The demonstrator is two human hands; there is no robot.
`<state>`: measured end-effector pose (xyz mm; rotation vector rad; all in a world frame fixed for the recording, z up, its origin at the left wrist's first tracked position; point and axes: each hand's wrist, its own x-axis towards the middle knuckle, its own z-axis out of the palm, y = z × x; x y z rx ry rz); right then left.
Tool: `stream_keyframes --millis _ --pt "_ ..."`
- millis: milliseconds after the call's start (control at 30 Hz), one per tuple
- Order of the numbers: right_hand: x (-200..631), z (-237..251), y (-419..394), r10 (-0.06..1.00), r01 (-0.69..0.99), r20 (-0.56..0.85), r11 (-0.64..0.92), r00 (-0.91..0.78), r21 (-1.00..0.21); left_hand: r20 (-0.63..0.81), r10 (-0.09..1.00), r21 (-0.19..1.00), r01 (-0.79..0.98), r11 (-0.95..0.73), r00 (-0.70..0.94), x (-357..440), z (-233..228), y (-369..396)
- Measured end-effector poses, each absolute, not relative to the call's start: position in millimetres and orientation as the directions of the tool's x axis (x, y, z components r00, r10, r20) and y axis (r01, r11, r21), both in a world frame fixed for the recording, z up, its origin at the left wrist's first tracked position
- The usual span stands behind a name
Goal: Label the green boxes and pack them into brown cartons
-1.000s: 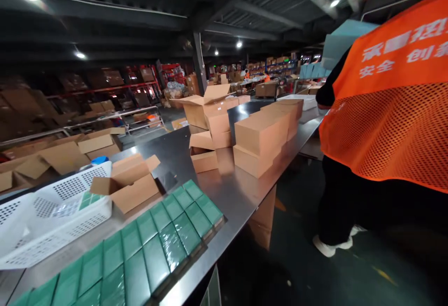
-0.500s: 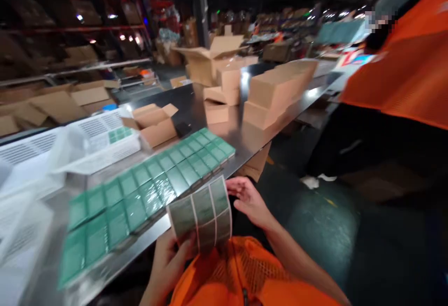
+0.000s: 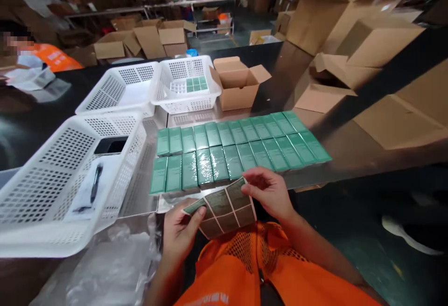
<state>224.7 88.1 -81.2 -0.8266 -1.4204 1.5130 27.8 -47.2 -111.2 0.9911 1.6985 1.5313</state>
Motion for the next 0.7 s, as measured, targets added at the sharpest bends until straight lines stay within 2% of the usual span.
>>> stream_keyframes --millis 167,333,433,500,700 --pt "205 -73 106 0.796 -0.082 0.085 0.044 -0.599 -0.996 0.012 0.840 0.993 0.105 0.053 -0.542 10 -100 -47" --pt "178 -71 110 0.640 -0.071 0.244 0.284 -0.729 -0.956 0.010 0.757 0.992 0.102 0.074 -0.654 -5 -94 -66" --pt "160 -72 108 0.683 -0.136 0.240 0.203 -0.690 -0.970 -0.002 0.647 0.993 0.075 0.092 -0.762 -14 -87 -75" --pt "150 -73 107 0.737 -0.180 0.198 0.105 -0.646 -0.978 0.018 0.621 0.992 0.091 0.087 -0.784 -20 -83 -76" --pt "142 -76 106 0.785 -0.223 0.156 0.023 -0.600 -0.974 0.059 0.687 0.981 0.171 0.095 -0.724 -34 -78 -60"
